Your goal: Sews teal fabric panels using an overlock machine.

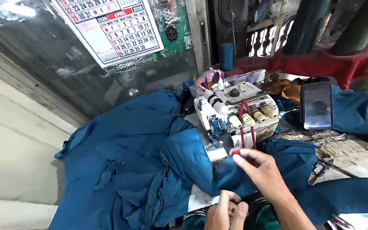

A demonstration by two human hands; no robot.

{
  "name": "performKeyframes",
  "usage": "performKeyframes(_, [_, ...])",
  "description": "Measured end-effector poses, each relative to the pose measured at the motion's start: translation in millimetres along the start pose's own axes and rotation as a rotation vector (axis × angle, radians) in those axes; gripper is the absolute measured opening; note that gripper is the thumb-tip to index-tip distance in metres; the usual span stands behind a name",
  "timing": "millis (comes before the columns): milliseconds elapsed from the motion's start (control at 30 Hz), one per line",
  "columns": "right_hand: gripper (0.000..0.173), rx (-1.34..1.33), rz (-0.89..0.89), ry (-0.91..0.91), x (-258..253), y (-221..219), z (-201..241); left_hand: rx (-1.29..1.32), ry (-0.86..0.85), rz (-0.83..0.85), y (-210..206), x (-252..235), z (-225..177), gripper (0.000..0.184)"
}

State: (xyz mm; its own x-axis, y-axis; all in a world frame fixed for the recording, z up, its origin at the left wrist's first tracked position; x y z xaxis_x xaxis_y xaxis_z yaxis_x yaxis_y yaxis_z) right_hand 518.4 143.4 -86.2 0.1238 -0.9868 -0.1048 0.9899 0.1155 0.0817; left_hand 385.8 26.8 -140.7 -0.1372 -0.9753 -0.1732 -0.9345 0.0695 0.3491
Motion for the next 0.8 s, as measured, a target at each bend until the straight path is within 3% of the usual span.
performKeyframes(67, [0.016,0.152,-0.104,0.121,-5.3,7.3,-15.2,-0.086,-0.046,0.187,15.6,-0.5,0.8,0.026])
performKeyframes(133, [0.023,0.205,-0.076,0.176,7.8,7.5,-15.9,-0.153,-0.075,0.251,45.2,6.3,2.4,0.02])
performKeyframes(200, [0.031,0.178,-0.014,0.112,25.3,9.5,-19.1,-0.111,-0.121,0.143,65.4,7.1,-9.2,0.016])
performKeyframes(267, [0.034,0.112,0.083,0.067,39.2,7.2,-14.2,-0.136,-0.291,0.016,66.7,-5.8,-32.6,0.021])
performKeyframes(333, [0.032,0.06,0.218,0.118,51.6,5.7,3.6,-0.331,-0.422,0.073,59.7,-27.1,-44.3,0.034])
performKeyframes(400, [0.03,0.035,0.356,0.171,67.8,12.8,23.8,-0.649,-0.343,0.213,62.4,-40.9,-35.3,0.04])
performKeyframes(467, [0.031,0.006,0.461,0.153,79.6,26.2,34.0,-0.818,-0.247,0.26,86.5,-43.3,-22.0,0.029])
performKeyframes(533, [0.031,-0.073,0.54,0.112,87.3,33.6,30.6,-0.862,-0.187,0.226,124.5,-37.3,-20.8,0.029])
performKeyframes(633, [0.032,-0.111,0.641,0.072,92.5,26.6,22.1,-0.878,-0.2,0.124,185.0,-24.6,-52.8,0.025])
performKeyframes(733, [0.033,0.045,0.599,0.012,87.4,6.7,10.7,-0.955,-0.217,0.01,225.5,-19.3,-93.2,0.019])
performKeyframes(800, [0.025,0.187,0.511,-0.083,73.1,-9.9,-15.8,-1.004,-0.198,-0.054,226.9,-28.0,-95.9,0.017])
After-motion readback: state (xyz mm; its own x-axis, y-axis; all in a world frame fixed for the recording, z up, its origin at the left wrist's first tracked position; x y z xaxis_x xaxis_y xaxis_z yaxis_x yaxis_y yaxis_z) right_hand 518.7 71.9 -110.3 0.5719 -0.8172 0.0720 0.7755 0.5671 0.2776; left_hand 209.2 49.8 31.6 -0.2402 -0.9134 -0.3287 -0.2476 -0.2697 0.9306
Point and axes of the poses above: each hand's wrist, its own x-axis away from the middle knuckle, its own y-axis out of the back of the hand, z = x × y, the point moved 6 cm from there along -x, towards the middle knuckle, and after that the axes turned 11 degrees about -y, right-handed, at the moved point
